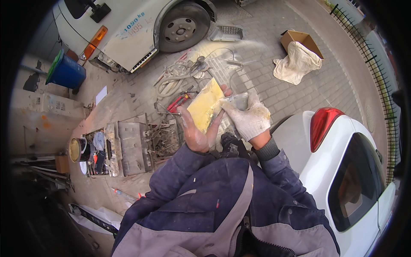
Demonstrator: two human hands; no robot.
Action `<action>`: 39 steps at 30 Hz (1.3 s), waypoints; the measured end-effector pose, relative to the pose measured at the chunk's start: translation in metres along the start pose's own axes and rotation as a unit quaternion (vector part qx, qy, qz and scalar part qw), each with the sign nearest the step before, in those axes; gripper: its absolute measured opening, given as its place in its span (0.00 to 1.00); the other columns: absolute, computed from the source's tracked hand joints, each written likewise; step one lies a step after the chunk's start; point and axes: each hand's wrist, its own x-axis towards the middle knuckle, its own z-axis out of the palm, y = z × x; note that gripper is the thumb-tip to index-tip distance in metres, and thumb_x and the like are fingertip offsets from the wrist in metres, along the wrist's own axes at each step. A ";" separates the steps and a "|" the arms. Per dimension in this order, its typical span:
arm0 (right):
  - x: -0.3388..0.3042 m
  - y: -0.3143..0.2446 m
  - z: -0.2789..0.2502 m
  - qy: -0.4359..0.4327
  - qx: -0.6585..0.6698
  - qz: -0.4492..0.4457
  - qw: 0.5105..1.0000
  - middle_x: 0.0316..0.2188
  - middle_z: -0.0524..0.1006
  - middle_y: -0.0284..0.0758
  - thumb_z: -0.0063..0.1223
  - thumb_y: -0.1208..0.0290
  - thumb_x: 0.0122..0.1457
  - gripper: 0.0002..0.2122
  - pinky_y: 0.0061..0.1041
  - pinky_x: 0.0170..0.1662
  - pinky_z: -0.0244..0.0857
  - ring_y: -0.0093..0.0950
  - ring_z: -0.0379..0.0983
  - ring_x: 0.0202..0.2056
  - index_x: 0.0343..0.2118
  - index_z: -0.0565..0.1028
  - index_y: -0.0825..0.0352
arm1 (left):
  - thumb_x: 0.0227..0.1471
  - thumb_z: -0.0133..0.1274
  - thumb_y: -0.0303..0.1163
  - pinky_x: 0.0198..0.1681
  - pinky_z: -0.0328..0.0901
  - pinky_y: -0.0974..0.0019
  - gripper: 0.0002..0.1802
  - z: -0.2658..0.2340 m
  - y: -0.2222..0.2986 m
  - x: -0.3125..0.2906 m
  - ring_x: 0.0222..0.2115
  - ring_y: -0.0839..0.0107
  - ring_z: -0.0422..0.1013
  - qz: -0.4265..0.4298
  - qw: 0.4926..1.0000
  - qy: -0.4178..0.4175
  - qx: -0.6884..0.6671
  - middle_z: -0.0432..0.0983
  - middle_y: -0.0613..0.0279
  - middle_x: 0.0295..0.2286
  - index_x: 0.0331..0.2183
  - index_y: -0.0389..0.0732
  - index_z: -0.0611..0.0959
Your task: The person sands a white vehicle panel using a power sander, then switches to hand sanding with sandpaper. The person works on the lower side of the panel near the wheel arch, then stands and continues hand sanding a separate piece.
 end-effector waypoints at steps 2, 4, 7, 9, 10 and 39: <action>-0.005 -0.005 0.000 -0.080 0.026 0.056 0.995 0.34 0.85 0.50 0.73 0.44 0.54 0.31 0.41 0.43 0.78 0.47 0.86 0.39 0.43 0.78 0.72 | 0.61 0.32 0.81 0.73 0.53 0.41 0.66 0.001 0.000 0.002 0.69 0.41 0.61 0.001 1.000 0.000 0.007 0.61 0.34 0.68 0.72 0.27 0.56; -0.008 -0.008 0.000 -0.143 -0.054 0.030 0.988 0.34 0.86 0.50 0.72 0.43 0.54 0.32 0.41 0.42 0.78 0.47 0.86 0.38 0.44 0.78 0.72 | 0.62 0.32 0.81 0.74 0.53 0.41 0.66 0.002 0.000 0.005 0.69 0.42 0.61 0.007 1.000 -0.023 0.006 0.61 0.35 0.68 0.72 0.27 0.56; -0.005 -0.011 -0.004 -0.167 -0.101 0.001 0.981 0.35 0.86 0.48 0.72 0.45 0.55 0.30 0.39 0.43 0.78 0.43 0.86 0.38 0.44 0.78 0.73 | 0.62 0.33 0.80 0.74 0.52 0.41 0.65 0.004 0.000 0.007 0.69 0.42 0.61 0.014 0.999 -0.027 -0.029 0.61 0.35 0.68 0.72 0.27 0.56; 0.002 -0.010 -0.008 -0.100 0.013 0.028 0.995 0.35 0.87 0.46 0.73 0.48 0.55 0.29 0.37 0.44 0.78 0.38 0.87 0.39 0.44 0.78 0.73 | 0.63 0.32 0.80 0.74 0.52 0.42 0.65 0.006 -0.002 0.004 0.69 0.42 0.61 0.004 1.000 -0.019 -0.020 0.60 0.34 0.68 0.72 0.27 0.56; 0.000 -0.010 -0.007 -0.042 0.079 0.029 0.996 0.36 0.87 0.45 0.74 0.49 0.55 0.29 0.36 0.44 0.78 0.36 0.87 0.39 0.44 0.78 0.74 | 0.63 0.32 0.80 0.74 0.51 0.43 0.65 0.006 -0.004 0.003 0.69 0.42 0.60 0.003 1.000 -0.006 -0.017 0.60 0.34 0.68 0.72 0.27 0.56; 0.009 0.007 0.003 -0.099 -0.005 -0.066 0.993 0.35 0.86 0.49 0.71 0.45 0.56 0.30 0.37 0.43 0.78 0.43 0.87 0.38 0.44 0.78 0.73 | 0.68 0.32 0.73 0.71 0.58 0.49 0.54 -0.005 -0.014 0.001 0.67 0.53 0.64 -0.019 0.995 -0.047 0.087 0.65 0.47 0.67 0.72 0.32 0.61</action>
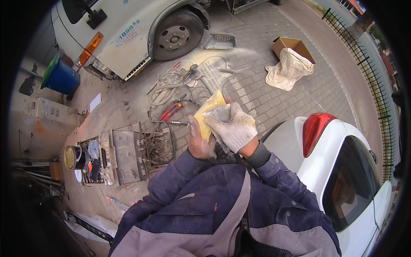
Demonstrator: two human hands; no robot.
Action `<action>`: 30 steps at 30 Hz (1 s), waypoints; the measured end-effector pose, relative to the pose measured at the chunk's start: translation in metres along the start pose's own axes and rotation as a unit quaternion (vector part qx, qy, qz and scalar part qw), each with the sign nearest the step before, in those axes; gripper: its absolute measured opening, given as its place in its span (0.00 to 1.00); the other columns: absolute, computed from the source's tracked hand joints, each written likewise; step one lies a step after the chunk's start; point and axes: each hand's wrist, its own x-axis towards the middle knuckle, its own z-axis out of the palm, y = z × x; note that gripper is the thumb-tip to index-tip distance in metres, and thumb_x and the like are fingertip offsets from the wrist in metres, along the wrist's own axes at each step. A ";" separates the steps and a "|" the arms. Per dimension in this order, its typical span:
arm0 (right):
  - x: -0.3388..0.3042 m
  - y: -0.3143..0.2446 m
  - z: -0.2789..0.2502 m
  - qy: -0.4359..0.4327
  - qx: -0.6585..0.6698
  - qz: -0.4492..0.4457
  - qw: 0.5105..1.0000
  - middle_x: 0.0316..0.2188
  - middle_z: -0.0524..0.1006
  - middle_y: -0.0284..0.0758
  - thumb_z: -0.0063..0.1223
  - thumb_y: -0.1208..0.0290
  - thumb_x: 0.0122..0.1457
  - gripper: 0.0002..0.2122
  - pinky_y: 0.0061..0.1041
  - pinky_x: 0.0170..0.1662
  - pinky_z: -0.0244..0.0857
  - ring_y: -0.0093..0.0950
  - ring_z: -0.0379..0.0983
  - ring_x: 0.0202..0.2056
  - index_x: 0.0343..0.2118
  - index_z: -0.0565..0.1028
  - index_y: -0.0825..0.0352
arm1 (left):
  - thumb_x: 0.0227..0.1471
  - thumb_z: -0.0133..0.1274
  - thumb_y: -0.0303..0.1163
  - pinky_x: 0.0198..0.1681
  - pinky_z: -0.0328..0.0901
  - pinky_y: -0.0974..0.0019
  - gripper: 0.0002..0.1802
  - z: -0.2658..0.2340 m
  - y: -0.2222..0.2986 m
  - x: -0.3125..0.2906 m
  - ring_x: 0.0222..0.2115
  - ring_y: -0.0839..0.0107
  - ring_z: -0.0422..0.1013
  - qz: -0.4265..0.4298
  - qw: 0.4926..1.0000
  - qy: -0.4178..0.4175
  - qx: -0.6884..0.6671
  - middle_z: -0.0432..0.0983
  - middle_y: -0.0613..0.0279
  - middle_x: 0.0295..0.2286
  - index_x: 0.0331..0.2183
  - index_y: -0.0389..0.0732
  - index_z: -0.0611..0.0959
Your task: The person sands a white vehicle panel using a power sander, then switches to hand sanding with sandpaper. The person works on the lower side of the panel near the wheel arch, then stands and continues hand sanding a separate piece.
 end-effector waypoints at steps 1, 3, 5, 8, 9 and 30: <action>-0.001 -0.005 -0.003 -0.001 -0.024 0.015 1.000 0.36 0.86 0.49 0.72 0.45 0.56 0.30 0.37 0.43 0.79 0.43 0.87 0.38 0.44 0.78 0.73 | 0.69 0.34 0.68 0.70 0.59 0.50 0.51 -0.003 0.000 -0.002 0.65 0.52 0.66 0.021 0.997 -0.004 0.073 0.65 0.46 0.67 0.72 0.32 0.60; 0.013 -0.014 -0.018 0.024 0.018 0.074 0.997 0.35 0.86 0.49 0.72 0.45 0.56 0.30 0.37 0.42 0.79 0.43 0.87 0.37 0.43 0.78 0.73 | 0.72 0.38 0.60 0.68 0.61 0.51 0.46 -0.010 -0.004 -0.011 0.62 0.50 0.69 0.067 0.975 -0.008 0.213 0.66 0.44 0.66 0.73 0.31 0.58; 0.032 -0.022 -0.032 0.113 -0.023 0.055 0.992 0.26 0.84 0.45 0.72 0.43 0.56 0.31 0.33 0.32 0.77 0.33 0.84 0.27 0.36 0.75 0.74 | 0.74 0.42 0.52 0.66 0.62 0.53 0.42 -0.017 -0.012 -0.020 0.59 0.48 0.71 0.113 0.931 -0.015 0.348 0.66 0.42 0.65 0.73 0.31 0.56; 0.026 -0.029 -0.028 0.081 -0.041 0.071 0.993 0.30 0.84 0.51 0.69 0.37 0.55 0.34 0.39 0.39 0.78 0.47 0.85 0.34 0.38 0.78 0.73 | 0.76 0.44 0.42 0.65 0.63 0.53 0.32 -0.033 -0.029 -0.023 0.57 0.45 0.73 0.099 0.959 -0.017 0.264 0.71 0.40 0.60 0.70 0.30 0.65; 0.015 -0.029 -0.018 0.048 -0.060 0.051 0.996 0.31 0.84 0.51 0.69 0.37 0.55 0.34 0.40 0.40 0.78 0.48 0.85 0.35 0.39 0.78 0.73 | 0.77 0.43 0.42 0.65 0.63 0.53 0.31 -0.043 -0.031 -0.021 0.58 0.45 0.72 0.183 0.901 -0.041 0.392 0.72 0.40 0.59 0.68 0.30 0.67; 0.015 -0.019 -0.018 0.007 -0.086 -0.002 0.996 0.31 0.84 0.53 0.70 0.42 0.55 0.32 0.40 0.42 0.77 0.49 0.85 0.37 0.39 0.77 0.75 | 0.56 0.72 0.52 0.66 0.63 0.59 0.60 -0.032 -0.014 -0.013 0.64 0.67 0.66 -0.104 0.993 -0.046 0.015 0.68 0.57 0.66 0.74 0.36 0.56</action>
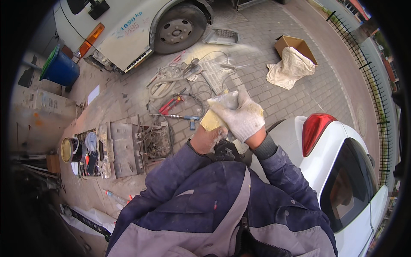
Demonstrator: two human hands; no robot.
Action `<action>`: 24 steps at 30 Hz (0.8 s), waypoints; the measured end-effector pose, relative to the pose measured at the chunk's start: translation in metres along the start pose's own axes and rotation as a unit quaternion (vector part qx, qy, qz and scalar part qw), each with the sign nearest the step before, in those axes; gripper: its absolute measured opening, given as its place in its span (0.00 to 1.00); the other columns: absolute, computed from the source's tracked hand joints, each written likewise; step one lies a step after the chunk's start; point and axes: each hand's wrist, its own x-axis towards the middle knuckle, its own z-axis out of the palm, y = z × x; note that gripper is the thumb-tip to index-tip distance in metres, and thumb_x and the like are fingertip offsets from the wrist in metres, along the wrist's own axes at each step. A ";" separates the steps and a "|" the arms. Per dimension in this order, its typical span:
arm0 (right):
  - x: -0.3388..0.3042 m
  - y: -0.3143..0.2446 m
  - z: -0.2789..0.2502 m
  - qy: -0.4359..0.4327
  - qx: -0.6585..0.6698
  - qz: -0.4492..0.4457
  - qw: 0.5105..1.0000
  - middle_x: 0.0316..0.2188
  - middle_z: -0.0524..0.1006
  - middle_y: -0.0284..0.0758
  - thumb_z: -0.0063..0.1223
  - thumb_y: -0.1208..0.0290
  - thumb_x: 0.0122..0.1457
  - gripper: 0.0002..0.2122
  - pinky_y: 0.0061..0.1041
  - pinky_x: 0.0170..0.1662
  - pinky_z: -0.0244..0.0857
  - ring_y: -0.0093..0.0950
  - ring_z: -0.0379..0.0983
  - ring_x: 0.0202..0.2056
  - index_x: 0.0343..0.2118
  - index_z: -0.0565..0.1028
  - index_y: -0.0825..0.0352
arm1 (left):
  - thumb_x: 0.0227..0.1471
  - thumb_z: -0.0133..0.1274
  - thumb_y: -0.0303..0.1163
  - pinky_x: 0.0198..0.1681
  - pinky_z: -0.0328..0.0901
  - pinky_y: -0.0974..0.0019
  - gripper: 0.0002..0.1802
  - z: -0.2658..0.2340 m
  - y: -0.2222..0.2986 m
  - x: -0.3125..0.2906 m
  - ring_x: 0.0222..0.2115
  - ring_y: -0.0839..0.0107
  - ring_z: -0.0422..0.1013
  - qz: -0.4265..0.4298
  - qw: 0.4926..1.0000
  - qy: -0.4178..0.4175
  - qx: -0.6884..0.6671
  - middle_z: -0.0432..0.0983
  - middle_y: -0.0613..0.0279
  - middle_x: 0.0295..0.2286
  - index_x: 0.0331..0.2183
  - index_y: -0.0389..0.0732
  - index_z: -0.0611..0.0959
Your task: The person sands a white vehicle panel using a power sander, then switches to hand sanding with sandpaper. The person works on the lower side of the panel near the wheel arch, then stands and continues hand sanding a separate piece.
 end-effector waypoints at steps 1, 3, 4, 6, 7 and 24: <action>-0.002 0.002 0.000 -0.114 0.004 0.043 0.993 0.32 0.83 0.54 0.71 0.41 0.53 0.33 0.42 0.43 0.77 0.52 0.84 0.39 0.40 0.77 0.74 | 0.55 0.73 0.51 0.66 0.63 0.59 0.61 0.000 0.000 -0.001 0.64 0.67 0.66 -0.027 0.999 -0.015 -0.018 0.67 0.57 0.66 0.74 0.37 0.55; -0.006 0.005 0.005 -0.109 -0.037 -0.045 0.992 0.35 0.83 0.54 0.71 0.40 0.52 0.35 0.41 0.45 0.77 0.52 0.84 0.41 0.42 0.78 0.74 | 0.55 0.74 0.44 0.66 0.64 0.59 0.59 0.000 0.001 0.002 0.65 0.67 0.66 0.006 0.997 -0.038 -0.069 0.69 0.56 0.65 0.74 0.38 0.55; -0.008 0.006 0.007 -0.129 -0.035 -0.037 0.990 0.36 0.84 0.54 0.71 0.40 0.52 0.34 0.41 0.45 0.77 0.51 0.84 0.41 0.42 0.78 0.74 | 0.55 0.74 0.42 0.66 0.64 0.59 0.58 0.000 0.003 0.002 0.65 0.66 0.66 -0.030 0.998 -0.039 -0.027 0.69 0.56 0.65 0.74 0.38 0.55; -0.004 0.013 0.007 -0.019 0.016 -0.019 1.000 0.36 0.84 0.51 0.71 0.41 0.53 0.34 0.39 0.45 0.78 0.47 0.85 0.40 0.44 0.79 0.73 | 0.55 0.74 0.38 0.67 0.63 0.58 0.58 0.006 0.003 0.001 0.65 0.65 0.66 -0.031 0.999 -0.039 0.014 0.69 0.56 0.64 0.74 0.38 0.55; -0.004 0.015 0.008 -0.004 0.088 0.023 0.996 0.37 0.85 0.49 0.71 0.41 0.54 0.33 0.37 0.45 0.78 0.44 0.85 0.40 0.44 0.79 0.72 | 0.55 0.74 0.36 0.67 0.63 0.58 0.59 0.009 0.003 0.001 0.65 0.64 0.65 0.002 0.999 -0.043 0.019 0.68 0.56 0.65 0.74 0.38 0.54; -0.024 0.005 0.013 -0.093 -0.008 0.041 0.995 0.34 0.87 0.45 0.74 0.45 0.52 0.32 0.34 0.44 0.79 0.35 0.87 0.38 0.46 0.79 0.73 | 0.58 0.34 0.84 0.71 0.59 0.46 0.68 0.031 0.032 0.024 0.68 0.50 0.63 0.093 0.990 -0.009 -0.105 0.63 0.40 0.68 0.75 0.35 0.49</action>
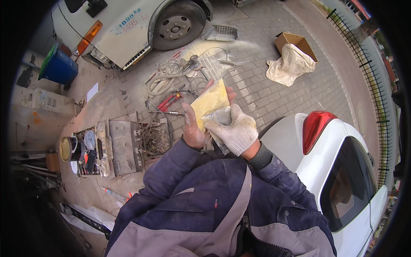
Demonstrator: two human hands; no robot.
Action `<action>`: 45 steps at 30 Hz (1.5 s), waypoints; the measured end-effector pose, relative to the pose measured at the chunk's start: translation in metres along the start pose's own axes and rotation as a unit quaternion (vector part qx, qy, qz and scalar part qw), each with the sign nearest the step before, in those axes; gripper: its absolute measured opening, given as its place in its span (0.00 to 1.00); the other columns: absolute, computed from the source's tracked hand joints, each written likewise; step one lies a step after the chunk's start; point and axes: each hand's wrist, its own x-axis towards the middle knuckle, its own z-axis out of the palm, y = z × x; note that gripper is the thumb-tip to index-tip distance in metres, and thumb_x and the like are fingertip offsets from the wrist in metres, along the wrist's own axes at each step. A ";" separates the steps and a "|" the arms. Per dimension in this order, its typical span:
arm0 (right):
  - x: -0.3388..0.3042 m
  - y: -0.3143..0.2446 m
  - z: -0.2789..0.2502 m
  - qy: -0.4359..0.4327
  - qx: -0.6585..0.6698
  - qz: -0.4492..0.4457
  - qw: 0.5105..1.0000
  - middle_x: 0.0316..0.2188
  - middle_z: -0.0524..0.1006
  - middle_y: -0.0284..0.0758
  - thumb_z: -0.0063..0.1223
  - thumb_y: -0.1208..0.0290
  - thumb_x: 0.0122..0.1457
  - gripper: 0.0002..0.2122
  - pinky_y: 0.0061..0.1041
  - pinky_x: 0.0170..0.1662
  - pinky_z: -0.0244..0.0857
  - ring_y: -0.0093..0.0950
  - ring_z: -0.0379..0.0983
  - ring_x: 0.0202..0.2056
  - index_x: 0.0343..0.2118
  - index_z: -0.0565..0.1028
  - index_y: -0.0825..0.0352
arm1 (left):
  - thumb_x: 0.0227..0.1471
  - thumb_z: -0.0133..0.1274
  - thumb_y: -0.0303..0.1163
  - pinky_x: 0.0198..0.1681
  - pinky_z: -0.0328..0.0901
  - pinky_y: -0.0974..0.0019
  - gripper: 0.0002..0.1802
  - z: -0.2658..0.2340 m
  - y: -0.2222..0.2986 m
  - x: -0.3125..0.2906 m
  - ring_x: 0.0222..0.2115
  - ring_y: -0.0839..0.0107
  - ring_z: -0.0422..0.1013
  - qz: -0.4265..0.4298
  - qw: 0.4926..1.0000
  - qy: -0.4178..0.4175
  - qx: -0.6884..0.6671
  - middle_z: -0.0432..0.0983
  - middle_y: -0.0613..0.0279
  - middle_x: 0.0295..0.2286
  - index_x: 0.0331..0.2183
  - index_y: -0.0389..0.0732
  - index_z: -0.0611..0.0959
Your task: The person sands a white vehicle panel using a power sander, then switches to hand sanding with sandpaper. The person works on the lower side of the panel near the wheel arch, then stands and continues hand sanding a separate piece.
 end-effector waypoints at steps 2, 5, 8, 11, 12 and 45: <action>0.002 -0.005 -0.008 0.014 0.075 0.034 0.997 0.33 0.87 0.43 0.75 0.46 0.52 0.32 0.33 0.43 0.79 0.33 0.87 0.36 0.44 0.78 0.73 | 0.56 0.31 0.86 0.72 0.58 0.46 0.70 0.005 0.001 -0.001 0.68 0.49 0.64 -0.003 0.999 0.035 0.020 0.65 0.40 0.66 0.75 0.34 0.51; 0.018 -0.007 -0.025 0.158 0.162 0.058 0.972 0.33 0.86 0.45 0.76 0.44 0.52 0.32 0.33 0.42 0.79 0.32 0.86 0.35 0.42 0.78 0.73 | 0.56 0.31 0.86 0.72 0.57 0.46 0.70 0.009 0.001 -0.004 0.68 0.49 0.63 -0.021 0.995 0.089 0.042 0.64 0.39 0.67 0.74 0.33 0.53; 0.006 -0.015 -0.008 0.038 0.019 0.051 0.998 0.33 0.87 0.46 0.75 0.45 0.52 0.33 0.33 0.41 0.79 0.31 0.86 0.35 0.44 0.78 0.73 | 0.58 0.31 0.84 0.72 0.58 0.49 0.67 0.006 0.005 -0.001 0.68 0.53 0.63 0.011 0.999 0.047 0.025 0.64 0.43 0.67 0.74 0.33 0.55; 0.006 -0.009 -0.004 0.025 0.089 0.014 0.996 0.33 0.87 0.43 0.75 0.47 0.54 0.33 0.32 0.39 0.79 0.29 0.86 0.34 0.49 0.77 0.75 | 0.61 0.32 0.83 0.71 0.58 0.51 0.65 0.006 0.009 0.001 0.68 0.54 0.64 0.025 1.000 0.000 0.003 0.64 0.45 0.68 0.73 0.31 0.57; 0.010 -0.006 -0.005 -0.002 0.111 0.047 0.993 0.32 0.86 0.43 0.74 0.49 0.55 0.33 0.32 0.38 0.79 0.28 0.85 0.33 0.50 0.77 0.75 | 0.61 0.31 0.82 0.72 0.58 0.51 0.65 0.006 0.010 0.001 0.68 0.54 0.64 0.023 1.000 -0.003 0.000 0.64 0.45 0.68 0.73 0.31 0.58; 0.035 0.062 0.003 0.140 0.468 0.028 0.872 0.43 0.84 0.37 0.64 0.72 0.67 0.15 0.25 0.44 0.78 0.23 0.82 0.40 0.52 0.78 0.74 | 0.72 0.52 0.39 0.56 0.73 0.51 0.29 -0.057 -0.026 -0.024 0.53 0.51 0.78 0.085 0.825 0.113 0.546 0.77 0.40 0.54 0.65 0.30 0.71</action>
